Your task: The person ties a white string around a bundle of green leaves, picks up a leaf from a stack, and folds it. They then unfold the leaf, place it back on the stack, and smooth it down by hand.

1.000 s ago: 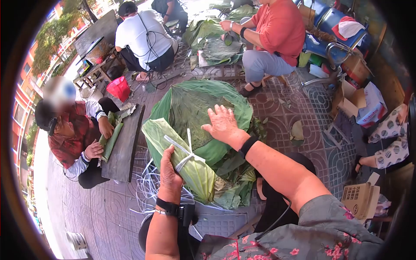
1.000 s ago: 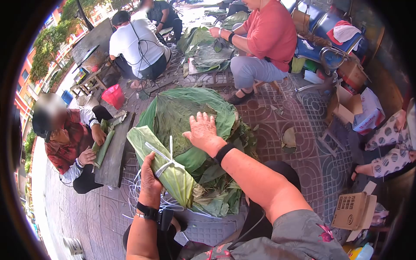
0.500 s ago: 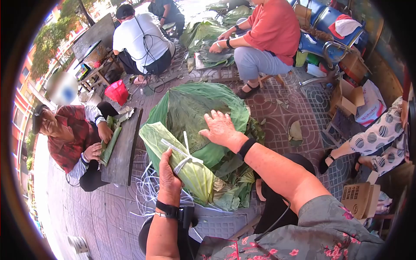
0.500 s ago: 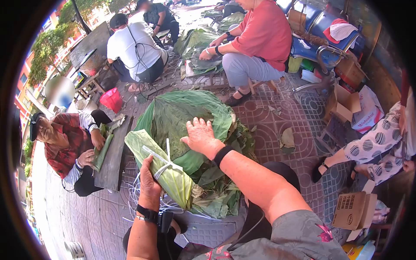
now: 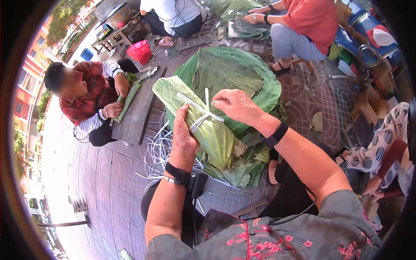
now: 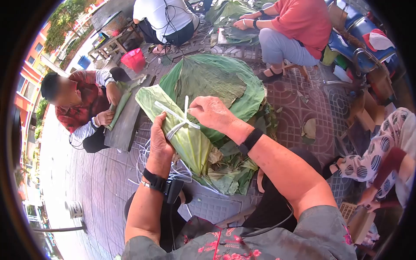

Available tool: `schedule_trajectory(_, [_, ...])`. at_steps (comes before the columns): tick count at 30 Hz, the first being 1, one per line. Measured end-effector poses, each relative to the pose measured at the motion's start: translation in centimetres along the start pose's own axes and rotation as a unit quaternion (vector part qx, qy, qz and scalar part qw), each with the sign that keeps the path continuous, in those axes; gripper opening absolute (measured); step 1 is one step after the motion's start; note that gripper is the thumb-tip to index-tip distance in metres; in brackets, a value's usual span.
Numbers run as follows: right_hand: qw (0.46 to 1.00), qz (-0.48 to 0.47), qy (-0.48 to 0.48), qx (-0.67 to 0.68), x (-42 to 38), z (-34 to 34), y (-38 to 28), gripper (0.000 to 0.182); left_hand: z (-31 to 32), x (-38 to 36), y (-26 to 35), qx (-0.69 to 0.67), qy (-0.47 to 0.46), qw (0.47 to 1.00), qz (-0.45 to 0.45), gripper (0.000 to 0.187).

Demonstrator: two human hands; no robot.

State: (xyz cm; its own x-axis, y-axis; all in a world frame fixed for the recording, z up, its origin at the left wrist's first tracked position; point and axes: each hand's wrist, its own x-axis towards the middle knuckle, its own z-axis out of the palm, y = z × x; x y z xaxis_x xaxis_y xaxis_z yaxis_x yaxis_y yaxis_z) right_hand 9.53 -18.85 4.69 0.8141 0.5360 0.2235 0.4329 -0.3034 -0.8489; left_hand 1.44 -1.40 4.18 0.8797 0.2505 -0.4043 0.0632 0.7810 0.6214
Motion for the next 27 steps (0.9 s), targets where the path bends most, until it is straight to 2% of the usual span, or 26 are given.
schedule_trajectory(4, [0.99,0.088,-0.081,0.072,-0.3,0.9,-0.2,0.032,-0.4,0.5,-0.4,-0.013,-0.005,1.0,-0.013,0.038])
schedule_trajectory(5, [0.988,0.105,-0.08,0.08,-0.3,1.0,-0.1,0.036,-0.4,0.5,-0.5,-0.016,-0.001,1.0,-0.019,0.038])
schedule_trajectory(8, [0.959,0.17,-0.069,0.215,-0.4,1.7,1.1,0.026,-0.1,0.4,-0.7,-0.012,0.0,0.999,-0.035,0.039])
schedule_trajectory(11, [0.935,0.205,-0.054,0.285,-0.4,1.7,1.2,0.021,0.2,0.3,-0.9,-0.004,-0.005,0.999,-0.041,0.038])
schedule_trajectory(18, [0.931,0.22,-0.029,0.289,-0.4,1.8,1.1,0.017,0.7,-0.2,-0.7,0.026,-0.021,0.999,-0.039,0.034])
schedule_trajectory(24, [0.927,0.22,-0.002,0.303,-0.2,2.1,1.5,0.016,0.8,-0.2,-0.9,0.036,-0.032,0.998,-0.042,0.038])
schedule_trajectory(27, [0.927,0.219,0.005,0.305,-0.2,1.9,1.6,0.018,0.0,0.4,-1.1,0.038,-0.073,0.995,-0.051,0.04])
